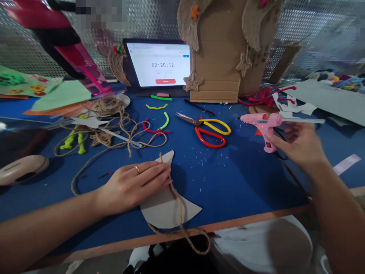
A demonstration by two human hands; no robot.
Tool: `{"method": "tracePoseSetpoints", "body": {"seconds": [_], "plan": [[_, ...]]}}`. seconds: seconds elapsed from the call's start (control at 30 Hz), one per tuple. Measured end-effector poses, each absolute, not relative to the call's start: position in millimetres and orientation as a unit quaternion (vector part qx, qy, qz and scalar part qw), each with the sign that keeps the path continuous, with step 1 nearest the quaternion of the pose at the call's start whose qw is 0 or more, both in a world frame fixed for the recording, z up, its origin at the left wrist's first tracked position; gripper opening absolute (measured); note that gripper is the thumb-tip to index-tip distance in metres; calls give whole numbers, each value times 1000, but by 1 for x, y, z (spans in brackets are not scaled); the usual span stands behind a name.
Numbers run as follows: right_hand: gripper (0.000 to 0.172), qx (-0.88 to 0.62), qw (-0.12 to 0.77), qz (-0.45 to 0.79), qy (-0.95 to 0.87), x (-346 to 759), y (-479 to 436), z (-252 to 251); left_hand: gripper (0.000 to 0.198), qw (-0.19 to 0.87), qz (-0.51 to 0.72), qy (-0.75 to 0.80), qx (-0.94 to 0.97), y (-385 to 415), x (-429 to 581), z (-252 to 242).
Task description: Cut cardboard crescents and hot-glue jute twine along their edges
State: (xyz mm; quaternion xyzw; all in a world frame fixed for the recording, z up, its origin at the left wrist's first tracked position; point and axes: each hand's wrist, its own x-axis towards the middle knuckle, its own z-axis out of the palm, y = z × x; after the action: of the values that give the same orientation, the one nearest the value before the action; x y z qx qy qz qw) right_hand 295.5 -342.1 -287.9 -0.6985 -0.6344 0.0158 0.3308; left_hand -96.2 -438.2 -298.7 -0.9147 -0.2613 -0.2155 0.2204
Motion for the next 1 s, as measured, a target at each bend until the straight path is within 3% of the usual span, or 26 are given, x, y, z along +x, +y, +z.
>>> {"method": "tracePoseSetpoints", "body": {"seconds": [0.07, 0.13, 0.4, 0.53, 0.73, 1.0], "plan": [[46, -741, 320, -13, -590, 300, -359, -287, 19, 191, -205, -243, -929, -437, -97, -300], [32, -731, 266, -27, -628, 295, -380, -280, 20, 165, -210, -239, -934, -436, -98, -303], [11, -352, 159, 103, -917, 185, -409, -260, 15, 101, -245, -267, -927, -430, -93, -307], [26, -292, 147, 139, -935, 134, -387, -271, 19, 78, -232, -271, -931, -430, -94, -306], [14, -248, 103, 141, -953, 103, -365, -289, 15, 62, -226, -252, -939, -430, -97, -307], [12, -257, 135, 158, -944, 102, -357, -298, 16, 53, -223, -268, -936, -432, -98, -308]]}}
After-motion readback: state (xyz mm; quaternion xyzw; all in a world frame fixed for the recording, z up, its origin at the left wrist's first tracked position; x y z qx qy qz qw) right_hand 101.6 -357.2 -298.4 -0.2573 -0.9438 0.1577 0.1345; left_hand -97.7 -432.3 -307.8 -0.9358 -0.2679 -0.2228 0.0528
